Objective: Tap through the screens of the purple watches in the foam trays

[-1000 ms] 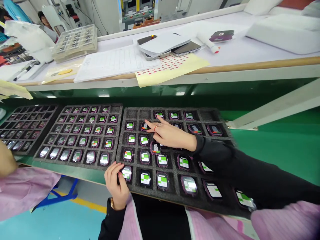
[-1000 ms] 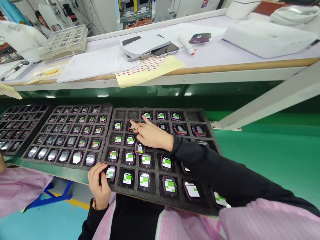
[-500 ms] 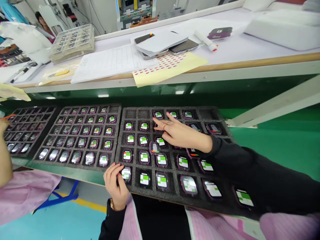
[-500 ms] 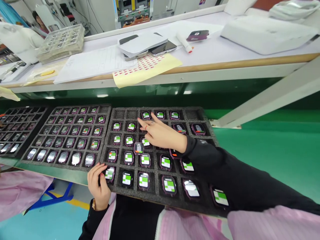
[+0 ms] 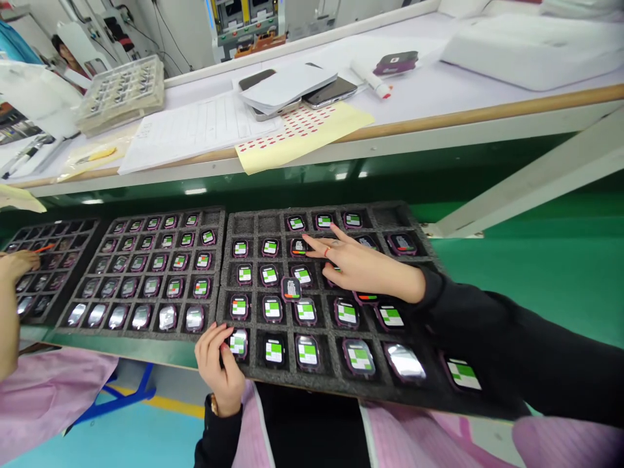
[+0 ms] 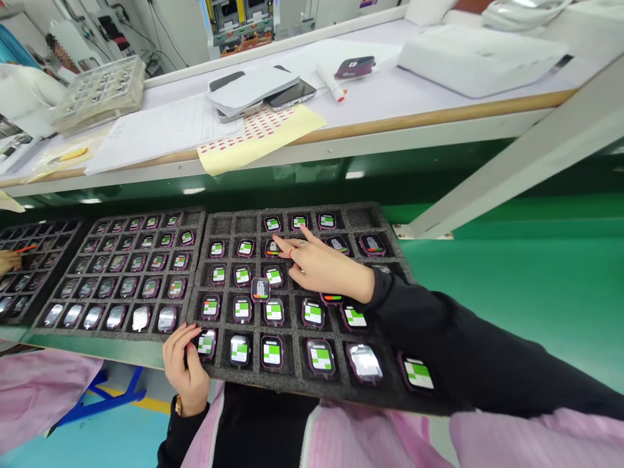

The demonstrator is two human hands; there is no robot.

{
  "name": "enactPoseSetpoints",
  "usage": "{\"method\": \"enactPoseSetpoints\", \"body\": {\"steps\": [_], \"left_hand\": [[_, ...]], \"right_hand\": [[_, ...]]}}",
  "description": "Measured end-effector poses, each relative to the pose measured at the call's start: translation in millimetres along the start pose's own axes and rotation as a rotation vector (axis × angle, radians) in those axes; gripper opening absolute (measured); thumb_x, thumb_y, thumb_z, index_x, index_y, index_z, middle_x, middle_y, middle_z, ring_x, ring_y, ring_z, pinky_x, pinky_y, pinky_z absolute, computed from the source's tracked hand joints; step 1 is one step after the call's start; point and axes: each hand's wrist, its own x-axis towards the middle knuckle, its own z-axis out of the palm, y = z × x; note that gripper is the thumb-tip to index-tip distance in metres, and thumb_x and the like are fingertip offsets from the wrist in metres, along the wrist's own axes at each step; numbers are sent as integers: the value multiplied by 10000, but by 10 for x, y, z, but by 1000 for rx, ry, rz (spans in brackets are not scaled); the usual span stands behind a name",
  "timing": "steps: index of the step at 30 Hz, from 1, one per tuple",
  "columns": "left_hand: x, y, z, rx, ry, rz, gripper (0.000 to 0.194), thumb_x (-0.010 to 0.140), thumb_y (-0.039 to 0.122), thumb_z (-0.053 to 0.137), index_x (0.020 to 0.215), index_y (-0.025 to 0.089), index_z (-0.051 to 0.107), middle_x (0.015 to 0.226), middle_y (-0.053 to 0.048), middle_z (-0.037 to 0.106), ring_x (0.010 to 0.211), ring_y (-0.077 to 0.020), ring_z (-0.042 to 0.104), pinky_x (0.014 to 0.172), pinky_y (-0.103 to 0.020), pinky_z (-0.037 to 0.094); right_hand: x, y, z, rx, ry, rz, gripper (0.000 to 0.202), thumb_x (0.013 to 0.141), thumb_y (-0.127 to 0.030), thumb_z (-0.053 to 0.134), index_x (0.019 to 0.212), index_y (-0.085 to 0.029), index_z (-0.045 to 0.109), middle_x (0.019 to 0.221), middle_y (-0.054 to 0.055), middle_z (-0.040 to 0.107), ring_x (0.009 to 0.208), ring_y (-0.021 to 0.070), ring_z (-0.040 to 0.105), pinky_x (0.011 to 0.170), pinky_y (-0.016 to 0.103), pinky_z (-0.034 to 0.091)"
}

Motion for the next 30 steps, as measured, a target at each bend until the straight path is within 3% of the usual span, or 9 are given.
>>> {"method": "enactPoseSetpoints", "body": {"steps": [5,9,12,19,24,30], "left_hand": [[-2,3,5,0,1,-7,275,967,95,442,1061,180,687,1075,-83,692,1148,-237,614,997,-396,452],[12,-1,18,-1,3,1,274,964,94,449,1060,180,692,1081,-84,691,1142,-237,615,994,-395,454],[19,1,16,2,5,3,275,964,93,451,1054,180,696,1080,-83,690,1139,-236,617,992,-394,456],[19,-7,15,11,11,7,280,965,117,446,1068,187,697,1076,-83,698,1127,-246,630,974,-408,471],[17,-7,17,11,15,5,277,964,114,447,1061,187,697,1071,-84,697,1121,-245,630,966,-407,474],[25,-3,12,4,18,18,281,963,93,449,1066,183,695,1077,-86,693,1126,-239,623,971,-400,470]], "right_hand": [[45,-53,-21,9,17,-5,723,881,-71,402,1585,-30,243,1169,149,716,1221,263,624,1249,616,141],[49,-79,-12,-3,45,-31,759,878,-60,413,1602,-31,186,1272,174,666,1320,289,539,1226,654,176],[59,-83,-7,3,61,-36,690,896,-65,402,1572,-29,269,1308,186,642,1295,284,560,1223,645,195],[283,23,-42,-192,12,128,484,962,-160,554,1425,-28,507,1068,156,718,1097,310,649,1191,557,299],[468,118,-35,-265,-44,132,580,925,-269,724,1395,10,530,1023,206,709,1043,366,647,1040,511,445],[564,167,-10,-311,-81,82,587,882,-276,789,1365,-18,576,1044,223,712,1089,383,631,1066,549,386]]}}
